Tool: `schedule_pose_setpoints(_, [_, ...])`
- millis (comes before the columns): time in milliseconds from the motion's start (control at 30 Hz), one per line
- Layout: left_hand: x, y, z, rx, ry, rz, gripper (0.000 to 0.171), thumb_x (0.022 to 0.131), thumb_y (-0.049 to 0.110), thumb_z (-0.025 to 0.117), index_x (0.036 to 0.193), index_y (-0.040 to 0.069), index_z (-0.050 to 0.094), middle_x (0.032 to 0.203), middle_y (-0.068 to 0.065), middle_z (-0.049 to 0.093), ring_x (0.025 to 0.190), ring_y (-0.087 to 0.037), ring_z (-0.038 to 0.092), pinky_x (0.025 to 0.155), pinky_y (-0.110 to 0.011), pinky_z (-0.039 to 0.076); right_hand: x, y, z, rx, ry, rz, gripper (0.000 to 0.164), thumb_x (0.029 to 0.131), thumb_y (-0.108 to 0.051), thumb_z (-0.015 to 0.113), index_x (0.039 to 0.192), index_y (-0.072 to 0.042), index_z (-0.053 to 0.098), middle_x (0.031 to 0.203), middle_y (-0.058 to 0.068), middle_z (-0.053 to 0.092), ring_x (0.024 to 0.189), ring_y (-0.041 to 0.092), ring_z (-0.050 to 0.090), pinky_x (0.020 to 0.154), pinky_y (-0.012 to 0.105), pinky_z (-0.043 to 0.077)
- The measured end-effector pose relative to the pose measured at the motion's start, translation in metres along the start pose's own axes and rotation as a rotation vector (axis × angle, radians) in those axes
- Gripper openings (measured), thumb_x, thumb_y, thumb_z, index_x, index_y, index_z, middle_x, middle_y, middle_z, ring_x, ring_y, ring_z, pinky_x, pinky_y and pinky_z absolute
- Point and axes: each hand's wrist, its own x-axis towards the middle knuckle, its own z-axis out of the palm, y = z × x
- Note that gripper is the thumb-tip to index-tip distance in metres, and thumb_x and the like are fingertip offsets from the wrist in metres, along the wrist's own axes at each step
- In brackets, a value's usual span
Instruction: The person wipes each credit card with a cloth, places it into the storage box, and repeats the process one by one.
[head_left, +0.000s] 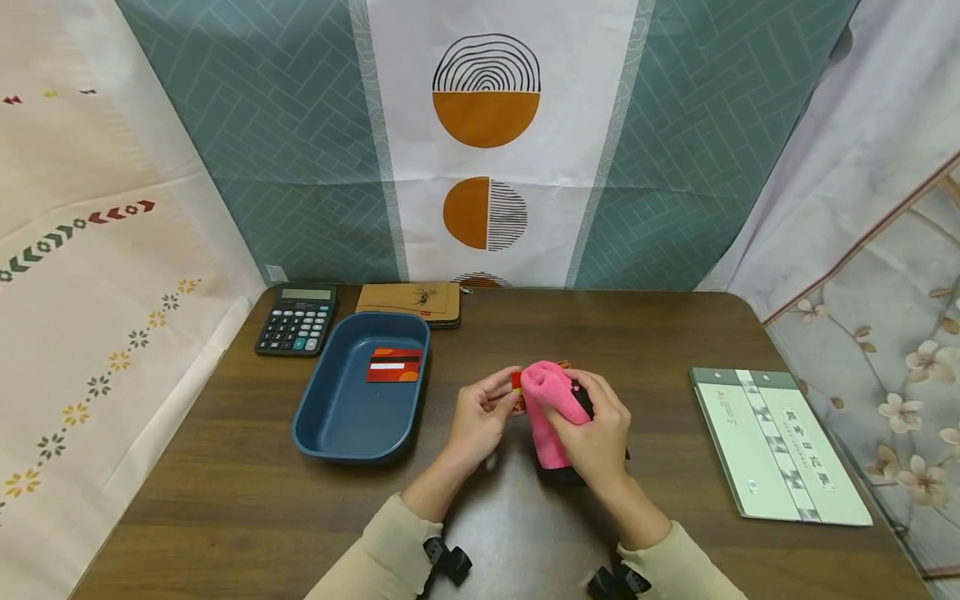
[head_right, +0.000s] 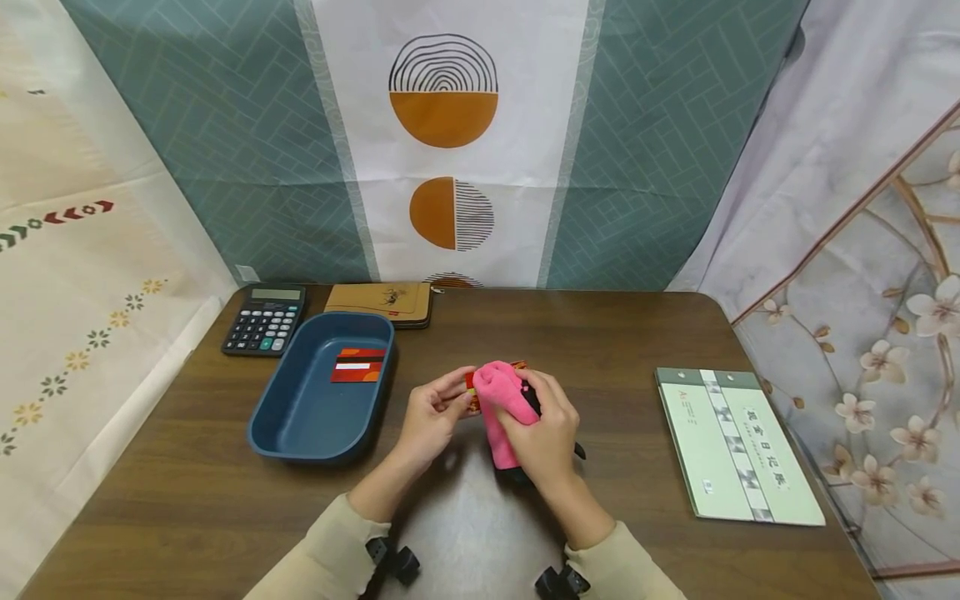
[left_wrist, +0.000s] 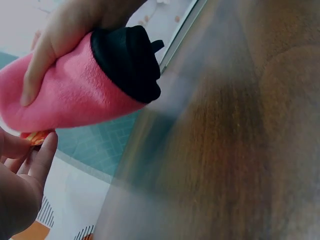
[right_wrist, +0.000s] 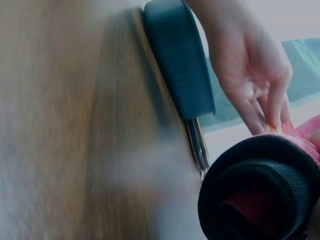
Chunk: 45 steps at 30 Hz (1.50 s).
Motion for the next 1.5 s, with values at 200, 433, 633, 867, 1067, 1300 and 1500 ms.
schedule_pose_setpoints(200, [-0.003, 0.002, -0.006, -0.003, 0.015, -0.021, 0.038, 0.094, -0.017, 0.056, 0.131, -0.011, 0.06, 0.118, -0.032, 0.066, 0.097, -0.04, 0.071, 0.081, -0.047, 0.06, 0.006, 0.011, -0.011, -0.065, 0.036, 0.074, 0.045, 0.07, -0.005, 0.091, 0.109, 0.002, 0.071, 0.103, 0.015, 0.071, 0.09, 0.03, 0.068, 0.088, 0.007, 0.047])
schedule_pose_setpoints(433, [-0.001, 0.002, -0.015, -0.004, 0.042, -0.019, 0.042, 0.094, -0.016, 0.057, 0.135, -0.007, 0.059, 0.117, -0.031, 0.067, 0.097, -0.039, 0.071, 0.079, -0.038, 0.062, 0.014, 0.024, -0.025, -0.101, 0.061, 0.096, 0.047, 0.069, -0.003, 0.091, 0.111, 0.003, 0.07, 0.104, 0.017, 0.071, 0.091, 0.032, 0.067, 0.086, 0.006, 0.045])
schedule_pose_setpoints(633, [-0.002, 0.002, -0.019, 0.015, 0.072, 0.002, 0.04, 0.094, -0.014, 0.059, 0.134, -0.008, 0.06, 0.117, -0.029, 0.066, 0.092, -0.033, 0.073, 0.078, -0.035, 0.062, 0.017, 0.024, -0.029, -0.087, 0.069, 0.087, 0.047, 0.069, -0.002, 0.091, 0.111, 0.002, 0.072, 0.103, 0.016, 0.071, 0.09, 0.03, 0.066, 0.084, 0.006, 0.046])
schedule_pose_setpoints(867, [-0.004, 0.001, -0.02, 0.073, 0.074, 0.012, 0.033, 0.095, -0.012, 0.056, 0.127, -0.007, 0.066, 0.122, -0.024, 0.068, 0.1, -0.024, 0.068, 0.082, -0.022, 0.058, 0.019, 0.021, -0.03, -0.071, 0.058, 0.077, 0.046, 0.07, -0.004, 0.091, 0.111, 0.001, 0.072, 0.104, 0.015, 0.072, 0.09, 0.028, 0.065, 0.084, 0.008, 0.047])
schedule_pose_setpoints(1067, [-0.003, -0.009, -0.022, 0.031, 0.113, 0.001, 0.019, 0.094, -0.007, 0.065, 0.111, -0.014, 0.07, 0.103, -0.03, 0.071, 0.093, -0.041, 0.072, 0.079, -0.035, 0.062, 0.022, 0.019, -0.031, -0.067, 0.087, 0.081, 0.047, 0.067, -0.001, 0.092, 0.11, 0.002, 0.073, 0.101, 0.015, 0.072, 0.089, 0.022, 0.064, 0.083, 0.008, 0.047])
schedule_pose_setpoints(1300, [-0.003, -0.013, -0.018, 0.04, 0.18, -0.053, 0.021, 0.093, -0.004, 0.069, 0.11, -0.014, 0.07, 0.101, -0.027, 0.072, 0.085, -0.045, 0.072, 0.074, -0.036, 0.062, 0.025, 0.012, -0.029, -0.04, 0.09, 0.078, 0.047, 0.064, 0.008, 0.09, 0.107, 0.007, 0.071, 0.1, 0.02, 0.071, 0.09, 0.013, 0.061, 0.082, 0.007, 0.046])
schedule_pose_setpoints(1500, [-0.004, -0.011, -0.011, -0.007, 0.166, -0.054, 0.047, 0.091, -0.006, 0.069, 0.137, 0.001, 0.061, 0.101, -0.026, 0.073, 0.083, -0.035, 0.074, 0.072, -0.035, 0.063, 0.018, 0.007, -0.023, -0.027, -0.011, 0.063, 0.047, 0.067, 0.003, 0.091, 0.109, 0.001, 0.072, 0.103, 0.012, 0.072, 0.09, 0.016, 0.063, 0.082, 0.008, 0.048])
